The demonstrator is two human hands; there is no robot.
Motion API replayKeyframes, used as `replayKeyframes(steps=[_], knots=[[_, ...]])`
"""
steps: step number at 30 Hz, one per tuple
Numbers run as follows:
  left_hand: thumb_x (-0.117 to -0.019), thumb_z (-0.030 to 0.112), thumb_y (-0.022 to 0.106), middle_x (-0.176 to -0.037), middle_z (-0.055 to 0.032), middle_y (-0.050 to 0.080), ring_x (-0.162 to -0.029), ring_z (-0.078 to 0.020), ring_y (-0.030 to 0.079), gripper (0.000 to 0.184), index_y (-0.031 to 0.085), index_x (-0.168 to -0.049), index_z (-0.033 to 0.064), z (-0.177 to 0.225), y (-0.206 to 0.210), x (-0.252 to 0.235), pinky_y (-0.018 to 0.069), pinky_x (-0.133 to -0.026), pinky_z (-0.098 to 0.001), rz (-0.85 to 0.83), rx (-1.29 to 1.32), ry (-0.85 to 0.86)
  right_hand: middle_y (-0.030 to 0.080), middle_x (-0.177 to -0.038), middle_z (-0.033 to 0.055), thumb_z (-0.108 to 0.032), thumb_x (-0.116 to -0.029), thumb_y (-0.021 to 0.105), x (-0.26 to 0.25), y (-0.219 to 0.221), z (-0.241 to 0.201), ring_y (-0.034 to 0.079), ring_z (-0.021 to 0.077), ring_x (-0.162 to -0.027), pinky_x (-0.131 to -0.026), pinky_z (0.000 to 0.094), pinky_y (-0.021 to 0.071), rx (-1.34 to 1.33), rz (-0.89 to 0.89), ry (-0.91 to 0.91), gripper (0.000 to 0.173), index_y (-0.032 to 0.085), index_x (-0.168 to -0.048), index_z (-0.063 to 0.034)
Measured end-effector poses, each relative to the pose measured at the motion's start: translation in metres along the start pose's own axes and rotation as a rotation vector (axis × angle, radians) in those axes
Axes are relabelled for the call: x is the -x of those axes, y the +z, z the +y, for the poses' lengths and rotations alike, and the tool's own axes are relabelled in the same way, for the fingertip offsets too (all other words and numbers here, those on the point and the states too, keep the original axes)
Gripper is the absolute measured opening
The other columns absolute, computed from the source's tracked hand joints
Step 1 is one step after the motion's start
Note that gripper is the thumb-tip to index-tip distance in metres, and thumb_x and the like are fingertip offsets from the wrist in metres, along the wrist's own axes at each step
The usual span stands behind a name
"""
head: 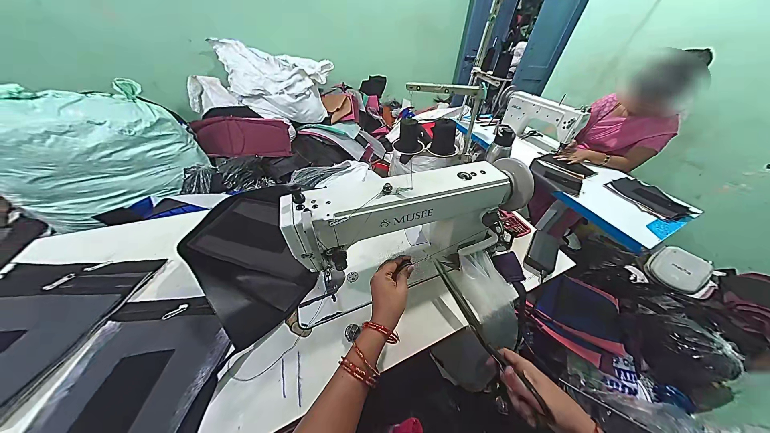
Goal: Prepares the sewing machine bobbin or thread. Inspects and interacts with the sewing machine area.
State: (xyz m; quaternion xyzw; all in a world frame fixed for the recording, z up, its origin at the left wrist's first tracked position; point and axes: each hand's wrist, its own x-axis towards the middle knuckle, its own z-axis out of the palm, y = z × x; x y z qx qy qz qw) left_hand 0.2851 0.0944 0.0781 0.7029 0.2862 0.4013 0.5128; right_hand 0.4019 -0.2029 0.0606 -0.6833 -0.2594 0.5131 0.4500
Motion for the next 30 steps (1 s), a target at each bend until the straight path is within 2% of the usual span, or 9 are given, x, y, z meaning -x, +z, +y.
replayKeyframes(steps=[2,5,7,10,14,19,23,27,30], knots=[[-0.0968,0.004,0.064,-0.106,-0.0146,0.072,-0.092,-0.0117,0.071,0.021,0.071,-0.114,-0.0053,-0.002,0.001,0.0,0.0582,-0.088,-0.0262,0.002,-0.003,0.001,0.051,-0.073,-0.0099,-0.081,-0.0806,0.063,0.004,-0.003,0.009,0.049,0.0024,-0.05,-0.046,0.0193,0.0465,-0.12,-0.086,-0.032,0.081,0.048,-0.125,-0.0154],[-0.0968,0.004,0.064,-0.106,-0.0147,0.073,-0.091,-0.0113,0.071,0.02,0.071,-0.113,-0.0053,-0.002,0.003,0.003,0.0582,-0.087,-0.0257,-0.001,-0.005,0.004,0.051,-0.071,-0.0093,-0.086,-0.075,0.062,-0.003,-0.002,0.002,0.049,0.003,-0.048,-0.044,0.0193,0.0471,-0.127,-0.041,-0.036,0.086,0.047,-0.123,-0.0162],[-0.0966,0.004,0.065,-0.105,-0.0147,0.073,-0.091,-0.0114,0.071,0.02,0.072,-0.113,-0.0054,-0.003,0.004,0.005,0.0577,-0.088,-0.0257,-0.005,-0.011,0.02,0.05,-0.069,-0.0098,-0.078,-0.0807,0.064,-0.01,0.003,-0.01,0.048,0.0022,-0.046,-0.043,0.0183,0.0462,-0.112,0.032,-0.027,0.077,0.049,-0.122,-0.015],[-0.0967,0.004,0.064,-0.108,-0.0177,0.073,-0.097,-0.0165,0.072,0.022,0.072,-0.114,-0.006,0.001,0.002,0.011,0.0571,-0.092,-0.03,-0.028,-0.033,0.043,0.048,-0.059,-0.0086,-0.052,-0.0915,0.065,-0.023,0.013,-0.024,0.046,0.0029,-0.039,-0.039,0.0194,0.0448,-0.09,0.144,-0.05,0.048,0.055,-0.115,-0.0115],[-0.0963,0.004,0.064,-0.107,-0.0177,0.071,-0.094,-0.0166,0.071,0.022,0.072,-0.115,-0.0053,0.004,-0.01,0.03,0.058,-0.089,-0.0295,-0.118,-0.029,0.009,0.054,-0.065,-0.0036,-0.043,-0.0948,0.065,-0.045,0.021,-0.046,0.047,0.0057,-0.043,-0.041,0.0232,0.0446,0.216,0.251,-0.075,0.043,0.057,-0.118,-0.0075],[-0.0972,0.006,0.063,-0.107,-0.0131,0.073,-0.088,-0.0113,0.071,0.028,0.069,-0.124,-0.0024,-0.001,-0.04,0.074,0.0591,-0.085,-0.0277,-0.215,-0.005,-0.123,0.066,-0.094,0.019,-0.043,-0.0909,0.077,-0.084,0.028,-0.101,0.063,0.0338,-0.086,-0.081,0.0557,0.0502,0.755,0.291,0.048,0.055,0.064,-0.119,0.002],[-0.0966,0.003,0.063,-0.097,-0.0072,0.075,-0.082,-0.0073,0.072,0.025,0.07,-0.12,-0.002,-0.002,-0.07,0.097,0.0614,-0.079,-0.024,-0.162,0.078,-0.223,0.067,-0.117,0.0259,-0.04,-0.0934,0.074,-0.111,0.05,-0.124,0.065,0.0427,-0.112,-0.094,0.0618,0.0483,0.982,0.32,0.109,0.059,0.059,-0.131,0.0024],[-0.0951,-0.004,0.062,-0.106,-0.0094,0.074,-0.085,-0.0096,0.073,0.032,0.065,-0.127,-0.0064,0.007,-0.093,0.106,0.0622,-0.081,-0.0253,-0.101,0.206,-0.337,0.062,-0.129,0.0295,-0.025,-0.0931,0.073,-0.121,0.062,-0.131,0.058,0.0465,-0.124,-0.101,0.0631,0.0452,1.077,0.329,0.1,0.057,0.054,-0.139,0.004],[-0.0943,-0.007,0.061,-0.117,-0.011,0.071,-0.088,-0.0103,0.073,0.038,0.061,-0.132,-0.0065,0.016,-0.104,0.11,0.0617,-0.083,-0.026,-0.134,0.257,-0.426,0.059,-0.132,0.0341,-0.013,-0.095,0.071,-0.111,0.072,-0.132,0.055,0.0516,-0.126,-0.105,0.0645,0.0424,1.05,0.329,-0.055,0.053,0.054,-0.14,0.0081]])
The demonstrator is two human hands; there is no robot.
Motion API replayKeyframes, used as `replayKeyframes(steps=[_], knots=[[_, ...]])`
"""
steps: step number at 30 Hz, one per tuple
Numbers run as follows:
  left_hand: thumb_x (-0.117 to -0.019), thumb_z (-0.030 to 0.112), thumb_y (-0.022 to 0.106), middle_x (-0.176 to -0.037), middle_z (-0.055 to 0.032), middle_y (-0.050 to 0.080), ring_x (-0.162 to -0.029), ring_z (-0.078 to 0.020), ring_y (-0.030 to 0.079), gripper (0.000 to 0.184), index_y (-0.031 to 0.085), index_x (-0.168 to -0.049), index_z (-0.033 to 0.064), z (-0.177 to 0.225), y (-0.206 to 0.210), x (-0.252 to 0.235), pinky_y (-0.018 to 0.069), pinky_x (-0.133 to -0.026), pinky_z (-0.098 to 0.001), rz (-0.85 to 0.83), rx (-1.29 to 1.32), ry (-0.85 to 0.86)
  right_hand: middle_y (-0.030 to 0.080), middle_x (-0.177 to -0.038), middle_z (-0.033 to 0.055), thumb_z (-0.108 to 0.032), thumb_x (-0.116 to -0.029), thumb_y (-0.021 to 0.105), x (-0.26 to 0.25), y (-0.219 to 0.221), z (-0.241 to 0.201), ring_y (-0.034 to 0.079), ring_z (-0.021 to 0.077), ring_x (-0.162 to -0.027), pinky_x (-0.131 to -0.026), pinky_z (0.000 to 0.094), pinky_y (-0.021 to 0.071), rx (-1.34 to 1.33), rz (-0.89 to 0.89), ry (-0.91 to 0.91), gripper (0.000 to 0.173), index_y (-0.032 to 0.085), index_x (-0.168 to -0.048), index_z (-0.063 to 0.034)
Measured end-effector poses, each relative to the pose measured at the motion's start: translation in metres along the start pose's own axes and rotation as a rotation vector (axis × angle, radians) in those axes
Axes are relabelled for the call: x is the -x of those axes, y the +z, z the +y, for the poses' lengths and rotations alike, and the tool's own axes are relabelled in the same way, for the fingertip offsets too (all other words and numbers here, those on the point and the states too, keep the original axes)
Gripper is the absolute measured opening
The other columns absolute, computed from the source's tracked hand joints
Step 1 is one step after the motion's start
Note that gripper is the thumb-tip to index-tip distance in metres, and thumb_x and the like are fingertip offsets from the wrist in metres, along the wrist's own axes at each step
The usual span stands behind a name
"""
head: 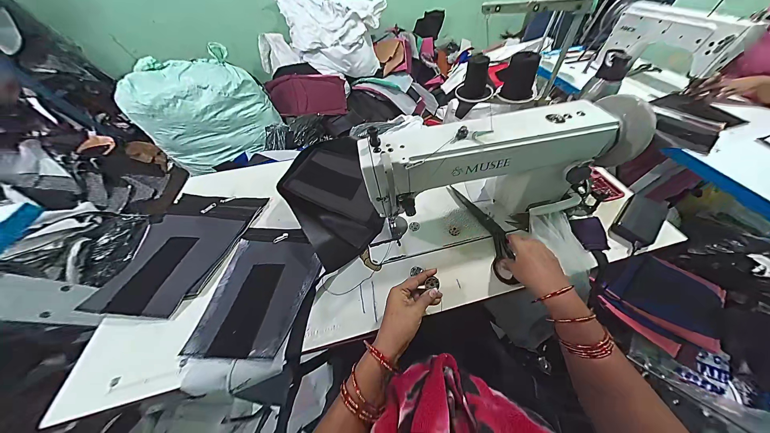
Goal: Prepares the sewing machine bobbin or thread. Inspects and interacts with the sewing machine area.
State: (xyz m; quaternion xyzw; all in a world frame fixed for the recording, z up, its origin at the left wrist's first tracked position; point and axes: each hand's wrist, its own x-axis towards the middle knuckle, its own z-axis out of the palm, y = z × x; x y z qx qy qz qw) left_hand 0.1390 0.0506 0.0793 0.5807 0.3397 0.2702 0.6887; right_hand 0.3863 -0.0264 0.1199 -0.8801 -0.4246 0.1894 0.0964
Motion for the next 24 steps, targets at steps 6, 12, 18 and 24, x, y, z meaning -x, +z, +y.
replayKeyframes(steps=[6,12,18,24], knots=[[-0.0945,-0.01,0.059,-0.122,-0.0122,0.069,-0.091,-0.0102,0.073,0.039,0.059,-0.134,-0.0079,0.007,0.004,0.005,0.0616,-0.085,-0.026,-0.079,0.067,-0.006,0.067,-0.121,0.0141,-0.028,-0.1114,0.038,0.031,0.036,-0.044,0.069,0.0164,-0.103,-0.091,0.0325,0.0573,-0.917,-0.281,-0.253,0.045,0.049,-0.143,0.0025],[-0.0963,-0.007,0.059,-0.113,-0.0117,0.072,-0.086,-0.0092,0.073,0.035,0.06,-0.131,-0.0092,0.003,-0.009,0.006,0.0623,-0.082,-0.0252,0.01,0.025,0.051,0.063,-0.087,-0.0013,-0.041,-0.1119,0.019,0.05,0.063,-0.061,0.059,0.0066,-0.065,-0.059,0.0224,0.0503,-1.272,-0.653,-0.144,0.047,0.035,-0.145,-0.0121],[-0.098,0.002,0.063,-0.085,-0.0013,0.073,-0.067,-0.0031,0.066,0.018,0.07,-0.114,-0.0045,-0.004,-0.012,0.01,0.0574,-0.064,-0.0201,0.039,0.051,-0.073,0.054,-0.08,-0.0081,-0.014,-0.0947,0.064,0.058,0.066,-0.061,0.046,-0.0037,-0.06,-0.055,0.0127,0.0393,-1.08,-0.322,-0.43,0.053,0.045,-0.142,-0.0013],[-0.0982,0.01,0.066,-0.076,0.003,0.07,-0.059,0.0008,0.059,0.013,0.075,-0.099,0.0003,-0.009,-0.011,0.008,0.0499,-0.057,-0.0162,-0.001,-0.04,-0.052,0.062,-0.087,0.0074,-0.01,-0.0911,0.066,0.053,0.1,-0.05,0.056,0.0036,-0.076,-0.07,0.0128,0.0477,-0.682,0.293,-0.702,0.018,0.078,-0.104,-0.0033]])
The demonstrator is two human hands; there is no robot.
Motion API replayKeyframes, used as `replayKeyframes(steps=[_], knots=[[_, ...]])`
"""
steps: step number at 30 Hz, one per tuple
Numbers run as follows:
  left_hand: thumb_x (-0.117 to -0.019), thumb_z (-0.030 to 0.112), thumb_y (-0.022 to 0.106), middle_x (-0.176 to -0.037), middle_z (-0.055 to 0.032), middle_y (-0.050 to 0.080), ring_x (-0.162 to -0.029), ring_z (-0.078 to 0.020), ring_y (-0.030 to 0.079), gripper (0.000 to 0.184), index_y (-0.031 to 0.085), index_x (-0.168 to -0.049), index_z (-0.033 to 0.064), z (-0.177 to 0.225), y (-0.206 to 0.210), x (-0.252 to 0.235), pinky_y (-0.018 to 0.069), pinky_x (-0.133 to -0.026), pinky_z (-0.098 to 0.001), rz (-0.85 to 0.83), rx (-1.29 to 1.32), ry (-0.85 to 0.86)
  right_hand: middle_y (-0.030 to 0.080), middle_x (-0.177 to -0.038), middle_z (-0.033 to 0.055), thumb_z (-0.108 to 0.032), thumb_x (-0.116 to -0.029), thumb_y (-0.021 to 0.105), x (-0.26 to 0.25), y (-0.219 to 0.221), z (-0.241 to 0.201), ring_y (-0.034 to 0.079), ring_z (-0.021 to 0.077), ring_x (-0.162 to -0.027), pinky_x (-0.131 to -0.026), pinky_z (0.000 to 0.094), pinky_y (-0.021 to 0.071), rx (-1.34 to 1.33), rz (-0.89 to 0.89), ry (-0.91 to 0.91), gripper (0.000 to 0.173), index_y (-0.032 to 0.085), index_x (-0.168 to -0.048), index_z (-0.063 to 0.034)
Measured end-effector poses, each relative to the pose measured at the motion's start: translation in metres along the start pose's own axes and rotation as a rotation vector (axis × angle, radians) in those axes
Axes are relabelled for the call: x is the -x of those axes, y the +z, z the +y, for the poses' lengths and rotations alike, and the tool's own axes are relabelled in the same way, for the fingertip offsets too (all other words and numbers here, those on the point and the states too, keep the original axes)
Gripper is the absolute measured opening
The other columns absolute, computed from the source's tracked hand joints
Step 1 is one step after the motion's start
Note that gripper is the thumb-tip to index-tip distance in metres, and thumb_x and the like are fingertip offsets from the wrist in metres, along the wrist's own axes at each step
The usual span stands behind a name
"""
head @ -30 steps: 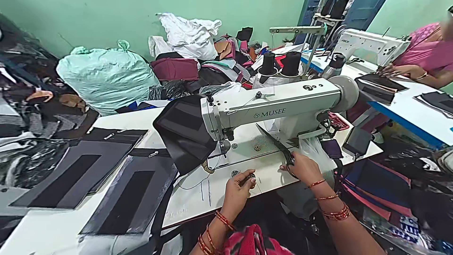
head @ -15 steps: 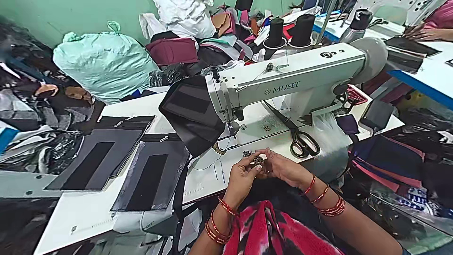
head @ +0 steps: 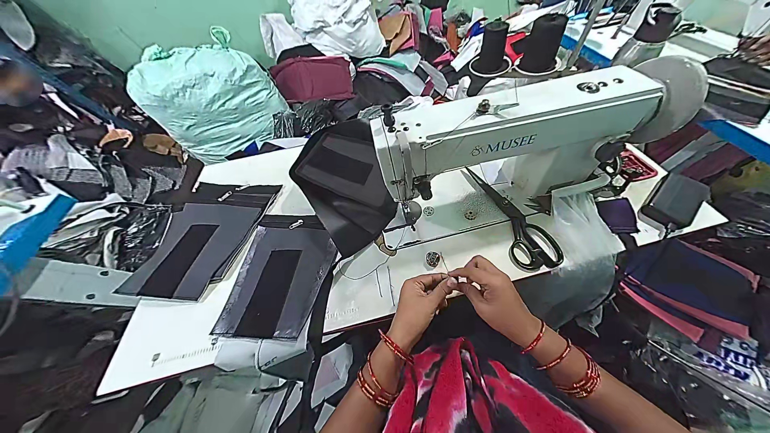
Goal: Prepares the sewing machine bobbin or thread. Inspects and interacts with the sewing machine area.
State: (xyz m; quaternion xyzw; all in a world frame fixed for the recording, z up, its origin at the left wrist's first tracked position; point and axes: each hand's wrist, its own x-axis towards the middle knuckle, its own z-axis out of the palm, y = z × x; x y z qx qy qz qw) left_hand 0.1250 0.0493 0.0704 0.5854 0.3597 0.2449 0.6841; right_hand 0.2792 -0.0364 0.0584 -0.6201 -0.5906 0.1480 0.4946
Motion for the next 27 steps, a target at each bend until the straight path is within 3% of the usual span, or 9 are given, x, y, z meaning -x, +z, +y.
replayKeyframes(steps=[3,6,8,10,13,14,17,21,27], knots=[[-0.0932,0.02,0.072,-0.095,-0.0049,0.069,-0.074,-0.0026,0.06,0.027,0.075,-0.112,-0.0001,-0.015,-0.004,-0.01,0.0514,-0.068,-0.0173,0.153,-0.392,0.351,0.062,-0.088,0.0064,-0.011,-0.0921,0.067,0.004,-0.004,0.007,0.056,0.0011,-0.076,-0.07,0.0106,0.0478,-0.044,0.051,0.031,0.018,0.077,-0.103,-0.0008],[-0.0921,0.02,0.072,-0.123,-0.0248,0.065,-0.1,-0.0336,0.067,0.039,0.072,-0.126,0.0019,-0.024,-0.014,-0.029,0.056,-0.088,-0.0435,0.172,-0.814,0.583,0.06,-0.088,0.0057,-0.009,-0.0907,0.068,0.007,-0.011,0.011,0.056,-0.0012,-0.076,-0.07,0.0088,0.0471,-0.089,0.071,0.097,0.018,0.076,-0.102,0.0016],[-0.0936,0.013,0.07,-0.123,-0.0279,0.066,-0.108,-0.0456,0.065,0.035,0.071,-0.127,0.0003,-0.023,-0.014,-0.037,0.0527,-0.096,-0.0547,0.125,-0.894,0.553,0.06,-0.089,0.0056,-0.008,-0.0902,0.069,0.009,-0.014,0.012,0.056,-0.0017,-0.078,-0.07,0.0086,0.0476,-0.11,0.079,0.119,0.017,0.076,-0.102,0.0023],[-0.0951,0.006,0.066,-0.115,-0.0263,0.068,-0.107,-0.0418,0.066,0.029,0.072,-0.123,-0.0023,-0.022,-0.01,-0.037,0.0536,-0.097,-0.0501,0.129,-0.843,0.522,0.06,-0.089,0.0052,-0.009,-0.0901,0.069,0.01,-0.017,0.012,0.056,-0.0026,-0.077,-0.069,0.0076,0.0466,-0.116,0.089,0.134,0.018,0.076,-0.102,0.0025],[-0.0994,0.005,0.056,-0.117,-0.0147,0.067,-0.095,-0.0106,0.067,0.032,0.067,-0.128,-0.0039,-0.02,0.0,-0.028,0.0562,-0.085,-0.0227,0.107,-0.417,0.403,0.059,-0.089,0.003,-0.011,-0.0911,0.069,0.011,-0.02,0.012,0.053,-0.0047,-0.075,-0.067,0.0065,0.0444,-0.142,0.096,0.149,0.018,0.075,-0.103,0.0021],[-0.1012,0.004,0.052,-0.12,-0.0118,0.068,-0.092,-0.006,0.068,0.035,0.062,-0.133,-0.0057,-0.017,0.003,-0.022,0.0572,-0.082,-0.0205,0.051,-0.225,0.325,0.058,-0.088,0.0022,-0.011,-0.0915,0.069,0.011,-0.021,0.012,0.052,-0.0055,-0.074,-0.067,0.0061,0.0436,-0.158,0.096,0.149,0.018,0.075,-0.103,0.0019],[-0.1035,-0.001,0.046,-0.127,-0.0124,0.069,-0.103,-0.0114,0.071,0.038,0.053,-0.139,-0.0103,-0.012,0.011,-0.009,0.0586,-0.094,-0.0283,-0.059,0.12,0.196,0.057,-0.089,0.0005,-0.012,-0.0924,0.069,0.01,-0.02,0.007,0.05,-0.0068,-0.074,-0.067,0.0055,0.0428,-0.214,0.072,0.165,0.018,0.075,-0.103,0.0015],[-0.1027,-0.004,0.045,-0.131,-0.0146,0.067,-0.113,-0.0158,0.069,0.035,0.055,-0.136,-0.0127,-0.016,0.016,-0.002,0.0563,-0.102,-0.0328,-0.106,0.238,0.204,0.057,-0.089,0.0008,-0.012,-0.0924,0.069,0.01,-0.015,0.004,0.05,-0.0065,-0.074,-0.066,0.0056,0.0424,-0.229,0.048,0.174,0.019,0.074,-0.103,0.0027],[-0.1028,-0.003,0.049,-0.118,-0.0127,0.072,-0.102,-0.0165,0.073,0.026,0.064,-0.124,-0.0085,-0.006,0.024,0.003,0.0598,-0.093,-0.0326,-0.021,0.386,0.059,0.06,-0.091,0.0022,-0.012,-0.0897,0.072,0.012,-0.016,-0.003,0.051,-0.0057,-0.073,-0.065,0.0061,0.0427,-0.192,0.062,0.158,0.019,0.072,-0.103,0.0024]])
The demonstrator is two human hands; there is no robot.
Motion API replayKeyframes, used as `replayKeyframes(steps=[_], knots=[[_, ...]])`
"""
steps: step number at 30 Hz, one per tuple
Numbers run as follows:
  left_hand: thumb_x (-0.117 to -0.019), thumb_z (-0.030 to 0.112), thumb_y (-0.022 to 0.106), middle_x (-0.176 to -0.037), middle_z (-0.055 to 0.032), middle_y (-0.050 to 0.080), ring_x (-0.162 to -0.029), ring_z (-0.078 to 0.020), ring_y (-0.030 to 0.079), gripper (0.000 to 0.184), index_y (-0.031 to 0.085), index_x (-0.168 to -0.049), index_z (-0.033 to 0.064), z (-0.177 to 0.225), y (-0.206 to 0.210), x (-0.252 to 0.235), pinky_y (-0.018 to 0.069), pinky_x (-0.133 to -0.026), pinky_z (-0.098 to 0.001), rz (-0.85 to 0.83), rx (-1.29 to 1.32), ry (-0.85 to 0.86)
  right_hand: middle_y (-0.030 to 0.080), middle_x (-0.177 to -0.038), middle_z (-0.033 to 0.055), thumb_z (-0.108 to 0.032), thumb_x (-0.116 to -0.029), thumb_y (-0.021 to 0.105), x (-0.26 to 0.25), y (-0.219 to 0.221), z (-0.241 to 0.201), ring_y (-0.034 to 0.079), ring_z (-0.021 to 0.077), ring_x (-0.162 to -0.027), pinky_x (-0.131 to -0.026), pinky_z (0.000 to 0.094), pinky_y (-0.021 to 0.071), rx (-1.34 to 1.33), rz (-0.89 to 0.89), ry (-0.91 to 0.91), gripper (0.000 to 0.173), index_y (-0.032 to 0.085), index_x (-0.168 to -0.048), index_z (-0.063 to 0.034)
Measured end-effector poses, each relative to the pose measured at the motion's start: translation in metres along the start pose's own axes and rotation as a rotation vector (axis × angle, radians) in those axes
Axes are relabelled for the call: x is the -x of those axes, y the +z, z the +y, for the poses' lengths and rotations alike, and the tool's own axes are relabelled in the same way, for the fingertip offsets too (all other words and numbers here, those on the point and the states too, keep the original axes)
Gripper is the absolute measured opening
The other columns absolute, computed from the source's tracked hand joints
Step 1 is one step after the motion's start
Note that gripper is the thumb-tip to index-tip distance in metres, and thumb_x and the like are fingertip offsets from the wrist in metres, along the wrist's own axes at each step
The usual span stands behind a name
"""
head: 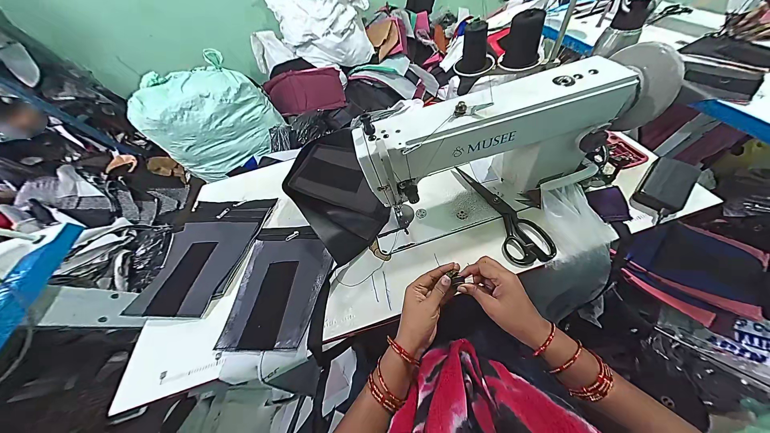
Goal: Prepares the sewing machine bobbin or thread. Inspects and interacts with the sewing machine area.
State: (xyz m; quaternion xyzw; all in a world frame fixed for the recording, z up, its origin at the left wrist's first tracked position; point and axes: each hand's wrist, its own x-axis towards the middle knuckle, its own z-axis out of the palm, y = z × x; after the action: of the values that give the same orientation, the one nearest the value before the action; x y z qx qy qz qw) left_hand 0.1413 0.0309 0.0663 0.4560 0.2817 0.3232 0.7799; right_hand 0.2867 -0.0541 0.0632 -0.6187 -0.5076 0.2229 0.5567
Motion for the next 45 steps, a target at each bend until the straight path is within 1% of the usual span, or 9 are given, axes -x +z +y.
replayKeyframes(steps=[4,7,10,13,22,36,40,43,45], knots=[[-0.1003,-0.005,0.052,-0.114,-0.0122,0.074,-0.101,-0.019,0.074,0.028,0.061,-0.127,-0.008,0.002,0.003,0.003,0.0607,-0.093,-0.0351,-0.028,0.078,-0.02,0.063,-0.09,0.0013,-0.012,-0.089,0.073,-0.001,-0.004,-0.007,0.054,-0.0051,-0.074,-0.067,0.0079,0.0461,0.019,0.007,-0.02,0.024,0.062,-0.105,0.0019],[-0.1005,-0.005,0.051,-0.116,-0.0129,0.075,-0.105,-0.021,0.074,0.051,0.036,-0.149,-0.0058,0.004,0.003,0.003,0.0592,-0.097,-0.0374,-0.083,0.069,-0.038,0.062,-0.09,0.002,-0.014,-0.0897,0.073,-0.002,-0.009,-0.006,0.054,-0.0037,-0.074,-0.066,0.0089,0.0464,0.023,-0.031,-0.009,0.029,0.063,-0.111,0.0026],[-0.0994,-0.007,0.052,-0.115,-0.0143,0.074,-0.104,-0.0222,0.075,0.065,0.021,-0.156,-0.0009,0.006,0.003,0.003,0.0591,-0.097,-0.0378,-0.099,0.081,-0.064,0.063,-0.096,0.0045,-0.015,-0.0918,0.071,-0.001,-0.011,-0.005,0.055,-0.003,-0.075,-0.067,0.0089,0.0473,0.03,-0.059,-0.005,0.032,0.066,-0.119,0.0022],[-0.0986,-0.008,0.052,-0.115,-0.0138,0.075,-0.104,-0.0217,0.075,0.065,0.022,-0.156,-0.0008,0.007,0.004,0.006,0.059,-0.098,-0.0371,-0.088,0.087,-0.07,0.063,-0.099,0.0054,-0.015,-0.093,0.071,0.001,-0.012,-0.005,0.056,-0.003,-0.076,-0.068,0.0085,0.0478,0.041,-0.059,-0.016,0.031,0.068,-0.12,0.0008],[-0.0977,-0.007,0.056,-0.113,-0.0121,0.076,-0.102,-0.0208,0.075,0.068,0.022,-0.157,-0.0007,0.004,0.005,0.012,0.0592,-0.098,-0.0366,-0.095,0.087,-0.052,0.058,-0.09,0.0049,-0.014,-0.0964,0.063,0.008,-0.01,-0.001,0.053,0.0026,-0.074,-0.066,0.0132,0.0458,0.175,-0.069,-0.122,0.028,0.076,-0.12,-0.0103],[-0.0991,-0.007,0.053,-0.115,-0.0123,0.076,-0.105,-0.0197,0.075,0.065,0.024,-0.157,-0.005,0.001,0.009,0.015,0.0577,-0.1,-0.0361,-0.102,0.06,-0.049,0.06,-0.086,0.0067,-0.017,-0.0979,0.059,0.01,-0.007,0.0,0.058,0.0106,-0.072,-0.064,0.0218,0.0508,0.317,-0.03,-0.196,0.022,0.075,-0.111,-0.0111],[-0.1023,0.003,0.051,-0.105,-0.0062,0.076,-0.096,-0.0161,0.075,0.044,0.044,-0.145,-0.0047,0.008,-0.001,0.009,0.0605,-0.094,-0.0352,-0.204,0.038,-0.111,0.061,-0.087,0.0066,-0.018,-0.0987,0.061,0.005,-0.02,-0.007,0.059,0.0091,-0.077,-0.07,0.0198,0.0513,0.236,-0.175,-0.195,0.021,0.076,-0.11,-0.0092],[-0.1029,0.015,0.058,-0.099,0.0004,0.076,-0.085,-0.0078,0.072,0.023,0.072,-0.117,0.0036,0.012,-0.014,0.006,0.0602,-0.081,-0.0263,-0.376,-0.027,-0.204,0.062,-0.087,0.0072,-0.018,-0.0987,0.061,0.005,-0.027,-0.011,0.06,0.0112,-0.079,-0.072,0.0227,0.0516,0.235,-0.254,-0.228,0.02,0.077,-0.108,-0.0089],[-0.1023,0.017,0.06,-0.094,0.0034,0.076,-0.08,-0.0045,0.071,0.019,0.076,-0.108,0.008,0.013,-0.018,0.004,0.0594,-0.077,-0.0232,-0.426,-0.047,-0.248,0.062,-0.088,0.007,-0.019,-0.098,0.063,0.004,-0.028,-0.011,0.06,0.0117,-0.079,-0.073,0.0224,0.0517,0.248,-0.279,-0.249,0.02,0.076,-0.109,-0.0089]])
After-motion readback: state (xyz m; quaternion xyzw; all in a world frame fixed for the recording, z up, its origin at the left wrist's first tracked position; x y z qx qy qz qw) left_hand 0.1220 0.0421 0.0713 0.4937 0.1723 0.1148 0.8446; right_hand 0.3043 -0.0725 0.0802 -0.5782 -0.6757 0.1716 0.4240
